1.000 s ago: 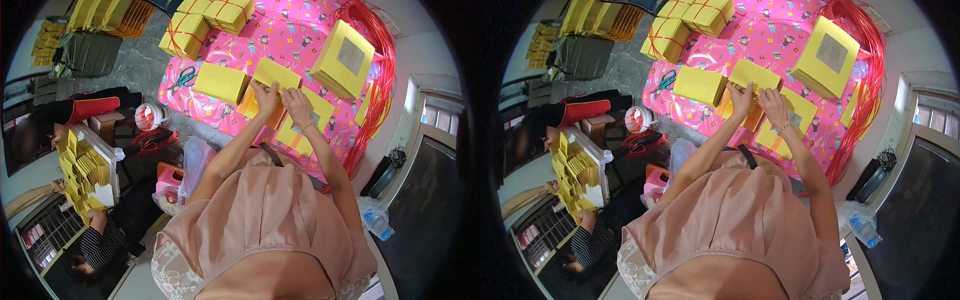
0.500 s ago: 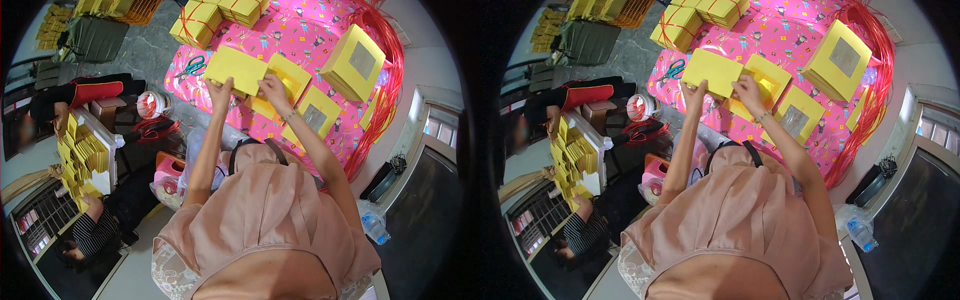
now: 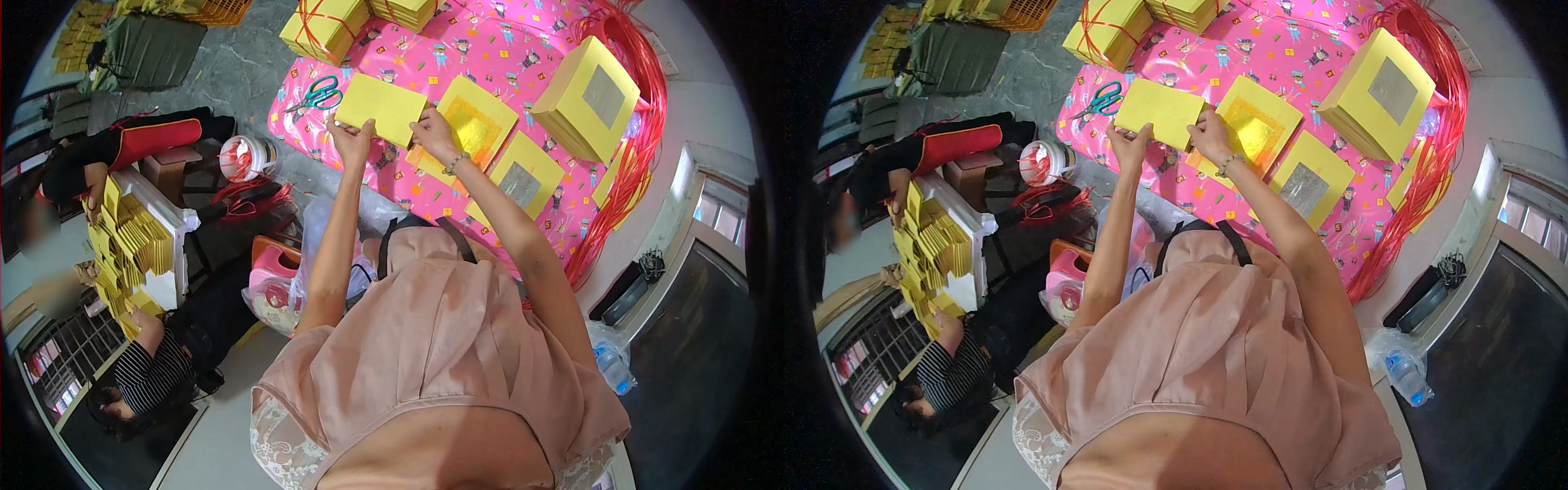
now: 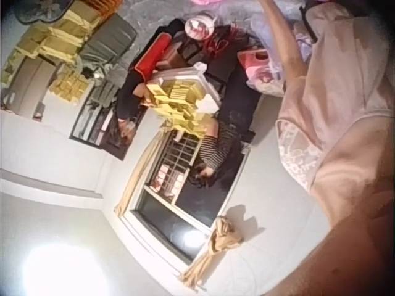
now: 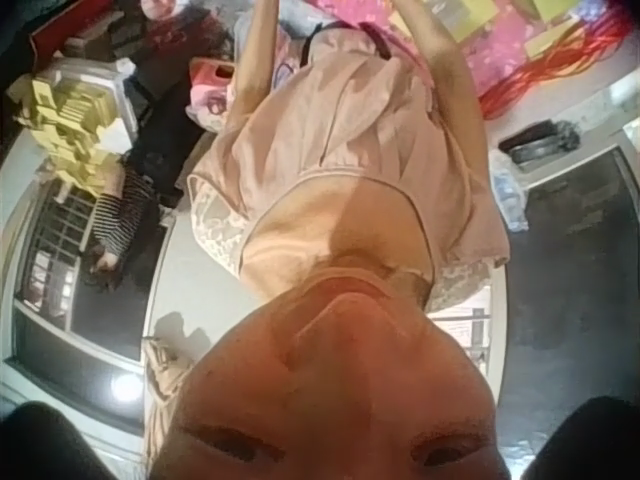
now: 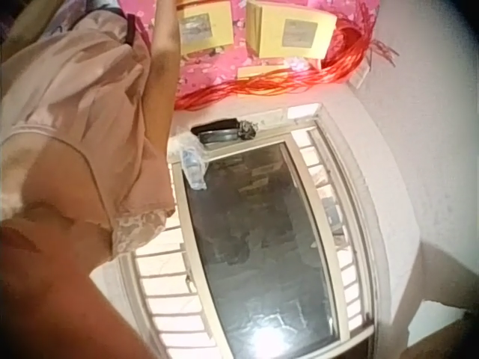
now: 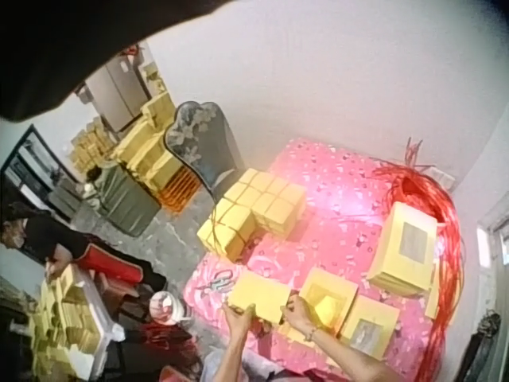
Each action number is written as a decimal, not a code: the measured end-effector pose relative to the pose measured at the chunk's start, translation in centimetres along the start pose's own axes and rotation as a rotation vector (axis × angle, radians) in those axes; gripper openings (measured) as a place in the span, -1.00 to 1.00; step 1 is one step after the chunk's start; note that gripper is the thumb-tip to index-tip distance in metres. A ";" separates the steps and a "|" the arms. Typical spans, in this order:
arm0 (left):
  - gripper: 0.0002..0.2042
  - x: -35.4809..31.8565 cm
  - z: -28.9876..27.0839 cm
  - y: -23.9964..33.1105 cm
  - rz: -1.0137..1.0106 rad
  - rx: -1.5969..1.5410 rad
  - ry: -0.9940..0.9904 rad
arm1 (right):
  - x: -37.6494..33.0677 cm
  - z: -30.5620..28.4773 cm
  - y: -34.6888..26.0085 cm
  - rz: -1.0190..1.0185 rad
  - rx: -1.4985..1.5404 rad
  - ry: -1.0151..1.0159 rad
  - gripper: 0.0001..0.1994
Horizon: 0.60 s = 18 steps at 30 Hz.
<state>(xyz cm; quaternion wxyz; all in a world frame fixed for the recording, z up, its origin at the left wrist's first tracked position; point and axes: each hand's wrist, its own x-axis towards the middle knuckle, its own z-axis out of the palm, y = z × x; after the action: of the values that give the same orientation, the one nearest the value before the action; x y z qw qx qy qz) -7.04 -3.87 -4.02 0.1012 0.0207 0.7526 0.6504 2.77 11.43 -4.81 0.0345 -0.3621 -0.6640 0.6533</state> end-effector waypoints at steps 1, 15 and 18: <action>-0.25 -0.1 0.2 0.1 -0.003 -0.001 -0.004 | 0.1 -0.1 0.5 -0.019 -0.035 0.010 -0.76; -0.33 -0.2 -0.5 -1.0 0.560 0.850 -0.196 | 0.2 0.3 1.6 -0.006 -0.001 0.031 -0.73; -0.32 -0.2 0.6 -0.4 0.529 0.802 -0.222 | 0.4 -0.1 2.3 0.008 0.014 0.051 -0.73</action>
<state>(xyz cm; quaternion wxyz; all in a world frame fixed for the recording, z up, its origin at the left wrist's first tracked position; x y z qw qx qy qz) -6.68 -3.39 -4.44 -0.0039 0.3177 0.8972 0.3067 3.55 11.47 -7.04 0.0514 -0.3809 -0.6569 0.6487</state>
